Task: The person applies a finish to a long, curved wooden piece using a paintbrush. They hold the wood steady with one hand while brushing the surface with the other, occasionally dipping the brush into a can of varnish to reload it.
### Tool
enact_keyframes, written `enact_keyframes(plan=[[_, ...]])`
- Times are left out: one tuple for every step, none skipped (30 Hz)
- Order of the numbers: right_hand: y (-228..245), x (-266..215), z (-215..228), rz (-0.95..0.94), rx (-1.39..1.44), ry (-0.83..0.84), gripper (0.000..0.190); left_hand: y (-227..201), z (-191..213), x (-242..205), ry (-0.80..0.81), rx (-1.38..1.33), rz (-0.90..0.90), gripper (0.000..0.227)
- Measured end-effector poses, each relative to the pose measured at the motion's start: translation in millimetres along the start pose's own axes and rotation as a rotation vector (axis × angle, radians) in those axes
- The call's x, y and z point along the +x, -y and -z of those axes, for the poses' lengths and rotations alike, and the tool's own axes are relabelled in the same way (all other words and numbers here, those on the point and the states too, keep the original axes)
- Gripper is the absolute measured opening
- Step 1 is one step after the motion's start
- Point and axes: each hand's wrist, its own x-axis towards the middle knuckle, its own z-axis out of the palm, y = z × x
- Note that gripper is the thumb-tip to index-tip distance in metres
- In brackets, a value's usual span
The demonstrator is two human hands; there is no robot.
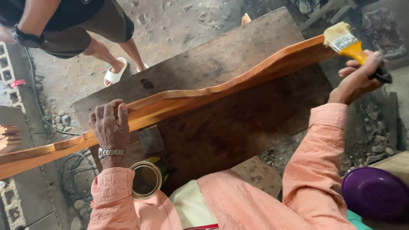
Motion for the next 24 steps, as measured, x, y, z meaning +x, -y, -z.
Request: enact_keyframes(plan=[[13, -14, -6, -0.149, -0.001, 0.002, 0.045, -1, 1, 0, 0.000, -0.005, 0.010, 0.031], [26, -25, -11, -0.295, -0.003, 0.001, 0.044, -4, 1, 1, 0.000, -0.014, 0.018, 0.030], [24, -43, -12, -0.294, -0.007, -0.003, 0.044, -3, 3, 0, 0.003, -0.018, 0.015, 0.030], [21, -59, -13, -0.309, 0.000, 0.121, 0.042, -3, 3, 1, 0.016, -0.018, 0.016, 0.028], [17, -74, -15, -0.323, 0.005, 0.246, 0.040, -4, 3, 3, 0.030, -0.018, 0.016, 0.027], [35, -83, -16, -0.320, 0.006, 0.239, 0.040, -3, 3, 3, 0.029, -0.022, 0.010, 0.027], [53, -92, -17, -0.281, -0.031, 0.266, 0.039, -2, 3, 2, 0.027, -0.014, -0.005, 0.026], [70, -101, -18, -0.241, -0.068, 0.295, 0.038, -2, 2, 2, 0.025, -0.007, -0.018, 0.025], [61, -91, -19, -0.239, -0.069, 0.290, 0.038, -1, 1, 2, 0.025, -0.010, -0.022, 0.025], [52, -83, -21, -0.294, -0.032, 0.252, 0.034, 0, 0, 1, 0.038, -0.010, -0.007, 0.028], [43, -75, -23, -0.348, 0.006, 0.214, 0.031, 2, 1, 0, 0.051, -0.011, 0.008, 0.032], [43, -59, -22, -0.348, 0.008, 0.214, 0.031, 2, 0, 1, 0.049, -0.010, 0.007, 0.032], [44, -44, -21, -0.297, 0.020, 0.142, 0.032, 1, 0, 1, 0.050, -0.012, 0.015, 0.031], [44, -29, -20, -0.246, 0.031, 0.073, 0.032, 1, 1, 0, 0.052, -0.014, 0.026, 0.030], [35, -14, -20, -0.247, 0.032, 0.076, 0.032, 2, 1, -1, 0.051, -0.012, 0.028, 0.030], [26, 2, -19, -0.329, 0.041, -0.034, 0.034, 2, -1, -2, 0.046, -0.003, 0.033, 0.030], [17, 17, -17, -0.409, 0.050, -0.145, 0.037, 3, -2, -2, 0.041, 0.007, 0.037, 0.029], [1, 29, -14, -0.407, 0.054, -0.139, 0.037, 2, -2, -1, 0.036, 0.007, 0.043, 0.029], [-15, 40, -11, -0.366, 0.079, -0.182, 0.037, 1, -3, 0, 0.047, 0.008, 0.057, 0.032], [-32, 48, -3, -0.332, 0.096, -0.228, 0.037, 0, -1, 0, 0.067, 0.013, 0.069, 0.034], [-42, 56, -4, -0.337, 0.094, -0.224, 0.037, 1, 1, -3, 0.071, 0.017, 0.073, 0.034], [-52, 67, -5, -0.319, 0.105, -0.312, 0.037, 0, 1, -3, 0.063, 0.011, 0.074, 0.033], [-61, 78, -6, -0.301, 0.116, -0.400, 0.037, -1, 0, -2, 0.056, 0.005, 0.076, 0.032], [-65, 76, -2, -0.300, 0.117, -0.400, 0.037, 0, 0, -2, 0.055, 0.004, 0.076, 0.032]])
